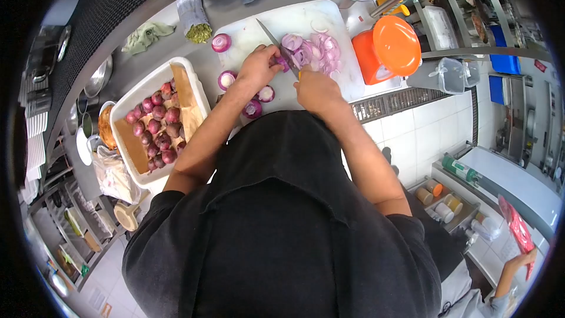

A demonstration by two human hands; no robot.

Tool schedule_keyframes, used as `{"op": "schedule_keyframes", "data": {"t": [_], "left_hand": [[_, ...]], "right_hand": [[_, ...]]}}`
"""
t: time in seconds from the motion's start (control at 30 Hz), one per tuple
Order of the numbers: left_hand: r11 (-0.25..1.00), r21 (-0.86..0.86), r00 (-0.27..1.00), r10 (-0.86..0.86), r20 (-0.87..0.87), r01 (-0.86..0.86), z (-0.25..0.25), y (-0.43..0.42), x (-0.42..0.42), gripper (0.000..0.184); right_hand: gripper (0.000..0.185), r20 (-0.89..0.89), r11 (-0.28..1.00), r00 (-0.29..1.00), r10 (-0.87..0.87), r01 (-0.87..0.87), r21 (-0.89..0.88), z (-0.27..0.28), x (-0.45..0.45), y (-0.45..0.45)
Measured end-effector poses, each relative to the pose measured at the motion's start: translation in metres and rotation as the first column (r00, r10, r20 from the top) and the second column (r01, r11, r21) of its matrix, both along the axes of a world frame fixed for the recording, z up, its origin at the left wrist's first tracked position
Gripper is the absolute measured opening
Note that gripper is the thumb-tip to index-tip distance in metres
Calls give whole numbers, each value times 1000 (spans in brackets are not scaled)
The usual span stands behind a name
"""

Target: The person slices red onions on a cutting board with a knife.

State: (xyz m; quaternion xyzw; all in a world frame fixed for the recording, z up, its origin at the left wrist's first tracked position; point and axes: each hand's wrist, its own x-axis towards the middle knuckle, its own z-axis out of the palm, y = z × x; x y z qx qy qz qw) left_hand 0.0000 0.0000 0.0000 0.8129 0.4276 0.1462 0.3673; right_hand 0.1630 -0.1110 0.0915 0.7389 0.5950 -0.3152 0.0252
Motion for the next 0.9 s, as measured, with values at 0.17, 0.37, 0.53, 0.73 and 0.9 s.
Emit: {"op": "schedule_keyframes", "data": {"t": [0.17,0.37,0.53,0.73,0.9], "left_hand": [[1000,-9,1000,11,9,-11,1,1,-4,30],[1000,13,1000,23,21,-24,4,-3,-3,29],[999,-26,999,28,25,-27,1,-2,-3,29],[995,-96,1000,1,25,1,2,4,-4,26],[998,-60,999,8,50,-5,-4,5,-4,25]], "right_hand": [[43,1,995,998,-67,67,72,-47,-14,6],[43,12,998,998,55,-56,32,10,2,7],[42,27,999,999,-24,23,42,-21,-10,-7],[40,21,996,1000,-18,16,93,-39,-7,5],[39,14,1000,1000,25,-26,6,14,0,3]]}}
